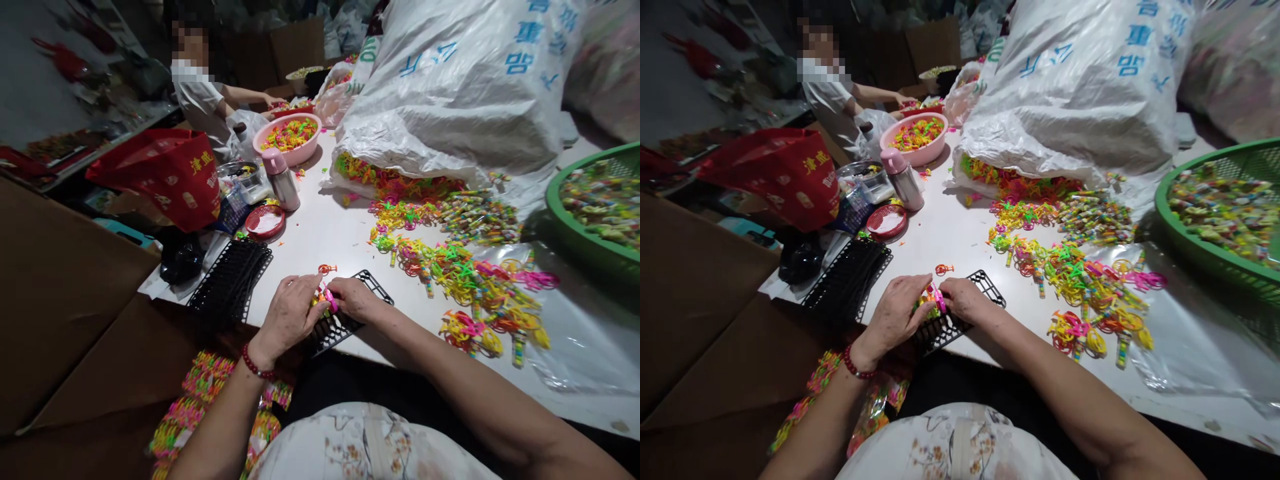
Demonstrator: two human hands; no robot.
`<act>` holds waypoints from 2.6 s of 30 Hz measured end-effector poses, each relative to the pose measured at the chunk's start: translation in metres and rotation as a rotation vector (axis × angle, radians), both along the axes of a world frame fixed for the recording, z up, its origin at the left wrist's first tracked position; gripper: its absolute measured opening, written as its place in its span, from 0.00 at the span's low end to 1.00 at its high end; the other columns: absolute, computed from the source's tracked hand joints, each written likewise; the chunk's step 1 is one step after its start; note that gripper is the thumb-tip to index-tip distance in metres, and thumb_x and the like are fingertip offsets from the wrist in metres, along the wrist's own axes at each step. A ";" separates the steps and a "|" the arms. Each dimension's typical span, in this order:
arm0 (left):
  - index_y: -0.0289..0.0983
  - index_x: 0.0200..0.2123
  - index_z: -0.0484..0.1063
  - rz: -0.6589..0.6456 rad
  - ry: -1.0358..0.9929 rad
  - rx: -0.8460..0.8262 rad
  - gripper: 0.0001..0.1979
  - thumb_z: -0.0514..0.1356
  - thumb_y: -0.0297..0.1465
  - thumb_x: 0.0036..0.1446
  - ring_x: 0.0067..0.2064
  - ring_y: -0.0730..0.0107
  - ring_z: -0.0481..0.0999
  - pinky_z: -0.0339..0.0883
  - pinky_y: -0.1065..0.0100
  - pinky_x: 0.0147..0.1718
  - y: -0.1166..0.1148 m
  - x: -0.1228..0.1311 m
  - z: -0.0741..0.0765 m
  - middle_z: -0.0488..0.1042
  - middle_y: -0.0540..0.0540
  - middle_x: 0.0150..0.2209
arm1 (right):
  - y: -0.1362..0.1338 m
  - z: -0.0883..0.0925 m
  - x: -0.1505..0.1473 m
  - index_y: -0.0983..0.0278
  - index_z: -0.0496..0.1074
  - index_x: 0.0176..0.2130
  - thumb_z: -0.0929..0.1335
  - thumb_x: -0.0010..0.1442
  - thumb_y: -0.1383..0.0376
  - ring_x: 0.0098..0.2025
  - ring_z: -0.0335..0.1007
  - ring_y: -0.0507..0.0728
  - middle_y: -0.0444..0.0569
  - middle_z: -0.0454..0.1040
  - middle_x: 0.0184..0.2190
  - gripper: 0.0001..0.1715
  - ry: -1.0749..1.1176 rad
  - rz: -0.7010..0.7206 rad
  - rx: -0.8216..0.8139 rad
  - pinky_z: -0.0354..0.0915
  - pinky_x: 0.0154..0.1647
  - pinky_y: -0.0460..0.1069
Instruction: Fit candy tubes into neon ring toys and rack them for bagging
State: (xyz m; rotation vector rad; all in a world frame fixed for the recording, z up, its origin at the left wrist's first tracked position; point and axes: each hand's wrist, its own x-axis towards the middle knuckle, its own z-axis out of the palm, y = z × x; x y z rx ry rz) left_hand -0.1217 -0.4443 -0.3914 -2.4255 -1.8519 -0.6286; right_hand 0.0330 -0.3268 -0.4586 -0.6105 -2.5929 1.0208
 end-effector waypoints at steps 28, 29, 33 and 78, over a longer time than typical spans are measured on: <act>0.34 0.54 0.64 -0.049 0.085 0.035 0.20 0.57 0.38 0.64 0.55 0.56 0.72 0.63 0.52 0.55 -0.002 -0.003 -0.004 0.75 0.37 0.50 | -0.022 0.011 0.054 0.64 0.68 0.29 0.63 0.59 0.62 0.26 0.58 0.51 0.41 0.66 0.23 0.09 0.156 -0.310 -0.369 0.54 0.27 0.45; 0.34 0.54 0.64 -0.050 0.087 0.041 0.20 0.57 0.38 0.63 0.56 0.56 0.71 0.63 0.52 0.55 -0.002 -0.003 -0.005 0.75 0.37 0.50 | -0.023 0.009 0.053 0.63 0.67 0.29 0.63 0.59 0.62 0.26 0.58 0.51 0.41 0.66 0.23 0.09 0.156 -0.307 -0.345 0.54 0.27 0.45; 0.33 0.57 0.62 -0.062 0.089 0.057 0.23 0.57 0.39 0.63 0.57 0.55 0.70 0.63 0.51 0.56 -0.002 -0.003 -0.004 0.74 0.36 0.51 | -0.026 0.008 0.049 0.63 0.67 0.29 0.63 0.59 0.63 0.26 0.58 0.51 0.41 0.66 0.23 0.09 0.146 -0.342 -0.246 0.54 0.28 0.45; 0.36 0.63 0.59 -0.044 0.189 0.111 0.27 0.59 0.35 0.63 0.68 0.50 0.56 0.45 0.43 0.64 -0.012 0.005 -0.005 0.62 0.37 0.64 | -0.020 0.000 0.028 0.67 0.67 0.43 0.65 0.65 0.66 0.45 0.64 0.60 0.55 0.70 0.40 0.07 0.087 -0.383 0.320 0.61 0.48 0.52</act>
